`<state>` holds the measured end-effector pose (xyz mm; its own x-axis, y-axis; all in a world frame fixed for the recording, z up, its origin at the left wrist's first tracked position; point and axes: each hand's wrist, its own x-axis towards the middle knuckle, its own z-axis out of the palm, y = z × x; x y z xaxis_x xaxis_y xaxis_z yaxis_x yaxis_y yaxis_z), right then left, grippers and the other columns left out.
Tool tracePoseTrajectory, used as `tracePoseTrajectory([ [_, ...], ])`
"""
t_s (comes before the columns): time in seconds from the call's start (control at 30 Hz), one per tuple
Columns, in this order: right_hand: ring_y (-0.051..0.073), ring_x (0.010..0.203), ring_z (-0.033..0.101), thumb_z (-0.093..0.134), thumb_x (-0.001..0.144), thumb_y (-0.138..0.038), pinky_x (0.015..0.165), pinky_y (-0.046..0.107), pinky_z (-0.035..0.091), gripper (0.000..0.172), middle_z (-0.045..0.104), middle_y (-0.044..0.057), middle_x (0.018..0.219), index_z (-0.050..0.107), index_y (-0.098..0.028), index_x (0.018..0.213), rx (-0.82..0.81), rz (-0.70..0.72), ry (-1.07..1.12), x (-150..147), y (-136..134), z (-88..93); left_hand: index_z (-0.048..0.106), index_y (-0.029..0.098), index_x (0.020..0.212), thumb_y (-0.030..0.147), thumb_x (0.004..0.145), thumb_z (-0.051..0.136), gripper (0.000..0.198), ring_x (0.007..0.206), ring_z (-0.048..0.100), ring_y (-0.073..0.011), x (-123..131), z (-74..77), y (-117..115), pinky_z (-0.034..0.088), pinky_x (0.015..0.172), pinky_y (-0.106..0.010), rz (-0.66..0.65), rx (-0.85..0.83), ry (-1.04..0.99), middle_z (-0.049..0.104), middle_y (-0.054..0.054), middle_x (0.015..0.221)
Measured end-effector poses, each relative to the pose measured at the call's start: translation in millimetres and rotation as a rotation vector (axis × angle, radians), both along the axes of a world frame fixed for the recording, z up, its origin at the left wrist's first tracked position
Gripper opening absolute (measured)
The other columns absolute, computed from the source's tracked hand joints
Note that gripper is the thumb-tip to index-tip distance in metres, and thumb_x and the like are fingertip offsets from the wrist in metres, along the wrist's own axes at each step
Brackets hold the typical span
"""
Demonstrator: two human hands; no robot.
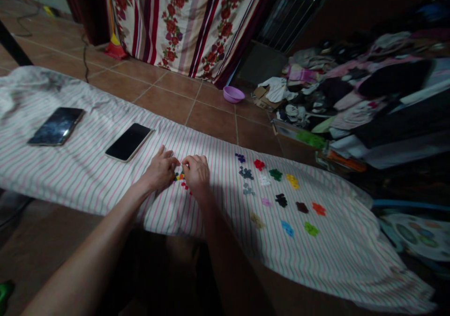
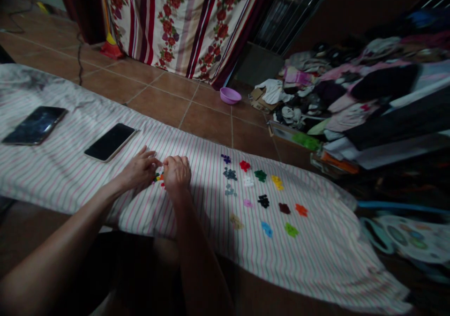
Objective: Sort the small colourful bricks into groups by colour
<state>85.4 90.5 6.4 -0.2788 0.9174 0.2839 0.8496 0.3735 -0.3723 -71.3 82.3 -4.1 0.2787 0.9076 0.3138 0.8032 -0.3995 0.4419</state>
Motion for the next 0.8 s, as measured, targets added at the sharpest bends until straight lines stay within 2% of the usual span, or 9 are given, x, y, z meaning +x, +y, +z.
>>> tracePoseTrajectory([
  [0.2, 0.022, 0.092, 0.049, 0.061, 0.089, -0.022, 0.086, 0.033, 0.036, 0.007, 0.067, 0.004, 0.090, 0.068, -0.023, 0.088, -0.010, -0.022, -0.023, 1.2, 0.2, 2.0, 0.070, 0.017, 0.094, 0.012, 0.081, 0.043, 0.030, 0.105, 0.062, -0.0220, 4.9, 3.9, -1.4, 0.029, 0.116, -0.057, 0.015, -0.001, 0.057, 0.068, -0.008, 0.100],
  [0.33, 0.023, 0.094, 0.049, 0.060, 0.089, -0.023, 0.088, 0.034, 0.036, 0.012, 0.068, 0.005, 0.094, 0.070, -0.024, 0.096, -0.030, -0.022, -0.041, 1.2, 0.2, 3.4, 0.071, 0.018, 0.094, 0.013, 0.087, 0.039, 0.033, 0.106, 0.061, -0.0225, 8.2, 1.9, -1.5, 0.029, 0.115, -0.056, 0.032, 0.013, 0.082, 0.069, -0.009, 0.100],
  [0.57, 0.022, 0.095, 0.049, 0.060, 0.089, -0.022, 0.087, 0.033, 0.037, 0.015, 0.070, 0.004, 0.094, 0.072, -0.025, 0.097, -0.073, -0.019, -0.039, 0.5, 1.1, 5.7, 0.072, 0.021, 0.098, 0.011, 0.081, 0.041, 0.037, 0.116, 0.056, -0.0229, 9.1, -2.0, -2.2, 0.026, 0.118, -0.054, 0.052, -0.010, 0.106, 0.069, -0.008, 0.102],
  [0.8, 0.020, 0.095, 0.051, 0.058, 0.090, -0.020, 0.088, 0.032, 0.037, 0.015, 0.070, 0.004, 0.092, 0.072, -0.024, 0.095, -0.084, -0.004, 0.001, 0.8, 3.1, 2.3, 0.073, 0.023, 0.102, 0.010, 0.079, 0.040, 0.041, 0.115, 0.057, -0.0240, 10.1, -2.9, -2.0, 0.028, 0.117, -0.056, 0.067, -0.007, 0.107, 0.069, -0.008, 0.106],
])
